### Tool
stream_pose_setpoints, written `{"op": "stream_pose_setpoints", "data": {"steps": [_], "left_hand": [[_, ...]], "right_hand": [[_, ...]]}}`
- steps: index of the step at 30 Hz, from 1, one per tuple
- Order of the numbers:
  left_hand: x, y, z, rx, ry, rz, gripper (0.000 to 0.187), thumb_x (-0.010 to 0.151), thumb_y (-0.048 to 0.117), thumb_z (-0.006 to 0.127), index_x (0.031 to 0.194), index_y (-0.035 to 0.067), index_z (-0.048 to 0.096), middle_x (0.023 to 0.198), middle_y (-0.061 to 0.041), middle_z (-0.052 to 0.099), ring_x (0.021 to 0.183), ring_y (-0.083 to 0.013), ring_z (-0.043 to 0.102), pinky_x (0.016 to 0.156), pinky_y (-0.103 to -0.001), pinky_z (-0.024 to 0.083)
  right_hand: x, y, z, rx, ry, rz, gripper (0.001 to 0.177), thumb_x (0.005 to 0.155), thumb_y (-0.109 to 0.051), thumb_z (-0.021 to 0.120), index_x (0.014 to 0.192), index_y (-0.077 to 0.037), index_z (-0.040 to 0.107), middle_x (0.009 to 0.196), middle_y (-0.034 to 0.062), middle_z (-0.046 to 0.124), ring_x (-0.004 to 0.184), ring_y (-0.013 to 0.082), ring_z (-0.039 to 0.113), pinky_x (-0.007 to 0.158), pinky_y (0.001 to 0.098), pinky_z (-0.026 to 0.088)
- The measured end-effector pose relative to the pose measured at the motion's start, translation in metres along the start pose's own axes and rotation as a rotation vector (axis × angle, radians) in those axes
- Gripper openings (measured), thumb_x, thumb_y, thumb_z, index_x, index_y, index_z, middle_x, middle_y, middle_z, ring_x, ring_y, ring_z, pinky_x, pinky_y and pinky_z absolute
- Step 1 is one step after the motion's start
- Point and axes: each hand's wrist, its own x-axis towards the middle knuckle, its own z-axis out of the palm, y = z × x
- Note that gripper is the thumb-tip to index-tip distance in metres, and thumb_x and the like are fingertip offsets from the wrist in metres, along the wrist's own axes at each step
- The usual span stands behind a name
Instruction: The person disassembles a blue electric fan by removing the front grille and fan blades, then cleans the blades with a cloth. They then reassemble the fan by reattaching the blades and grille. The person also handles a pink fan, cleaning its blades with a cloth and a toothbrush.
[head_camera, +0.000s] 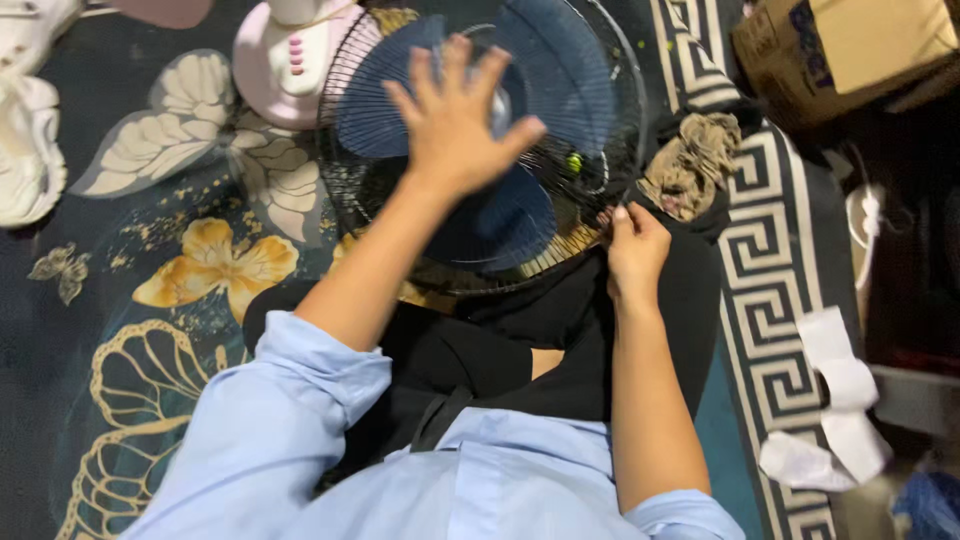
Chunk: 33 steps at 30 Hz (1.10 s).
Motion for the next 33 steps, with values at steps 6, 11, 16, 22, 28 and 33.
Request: {"op": "stream_pose_setpoints", "data": {"steps": [6, 11, 16, 22, 28, 33], "left_hand": [[-0.045, -0.152, 0.029, -0.137, 0.212, -0.771, 0.078, 0.091, 0.063, 0.061, 0.148, 0.012, 0.049, 0.144, -0.023, 0.052, 0.142, -0.0413, 0.038, 0.118, -0.065, 0.023], [-0.108, -0.226, 0.085, -0.457, 0.306, -0.987, 0.088, 0.101, 0.066, 0.061, 0.146, -0.008, 0.042, 0.138, -0.03, 0.049, 0.127, -0.041, 0.051, 0.107, -0.044, 0.038], [-0.123, -0.23, 0.091, -0.717, 0.346, -1.083, 0.061, 0.1, 0.054, 0.062, 0.111, -0.005, 0.066, 0.101, -0.013, 0.069, 0.093, -0.0261, 0.064, 0.083, -0.036, 0.052], [-0.112, -0.217, 0.057, -1.413, 0.403, -1.081, 0.041, 0.099, 0.048, 0.063, 0.106, 0.009, 0.069, 0.091, -0.005, 0.069, 0.074, -0.0169, 0.066, 0.066, -0.031, 0.054], [-0.1, -0.204, 0.048, -1.51, 0.242, -1.109, 0.051, 0.099, 0.061, 0.057, 0.102, 0.011, 0.067, 0.087, -0.003, 0.068, 0.067, -0.0148, 0.063, 0.059, -0.029, 0.051], [-0.091, -0.198, 0.046, -1.448, 0.286, -1.083, 0.047, 0.099, 0.058, 0.065, 0.108, 0.012, 0.061, 0.091, -0.004, 0.063, 0.072, -0.016, 0.061, 0.062, -0.032, 0.051]], "right_hand": [[0.021, -0.034, 0.003, -0.253, -0.046, -0.074, 0.029, 0.098, -0.007, 0.064, 0.119, 0.011, 0.067, 0.097, 0.0097, 0.075, 0.081, 0.0118, 0.073, 0.075, 0.0247, 0.059], [0.039, -0.028, 0.0, -0.529, -0.158, -0.213, 0.028, 0.1, -0.005, 0.058, 0.123, 0.007, 0.07, 0.102, 0.0071, 0.075, 0.091, 0.0105, 0.067, 0.084, 0.0247, 0.052], [0.056, -0.031, 0.0, 0.136, -0.171, 0.111, 0.052, 0.11, -0.014, 0.057, 0.161, -0.004, 0.048, 0.106, 0.0127, 0.042, 0.095, 0.0226, 0.043, 0.086, 0.0329, 0.036], [0.097, -0.049, 0.022, 0.287, -0.322, -0.287, 0.069, 0.111, -0.053, 0.036, 0.162, -0.007, 0.027, 0.155, 0.0204, 0.049, 0.147, 0.0275, 0.046, 0.124, 0.0356, 0.036], [0.099, -0.042, 0.041, 0.449, -0.567, -0.221, 0.068, 0.114, -0.053, 0.034, 0.165, -0.007, 0.034, 0.156, 0.0116, 0.047, 0.13, 0.0214, 0.05, 0.11, 0.0347, 0.043], [0.1, -0.039, 0.035, 0.241, -0.494, -0.324, 0.069, 0.115, -0.056, 0.033, 0.159, -0.004, 0.042, 0.151, 0.0092, 0.052, 0.136, 0.0157, 0.053, 0.12, 0.0295, 0.041]]}}
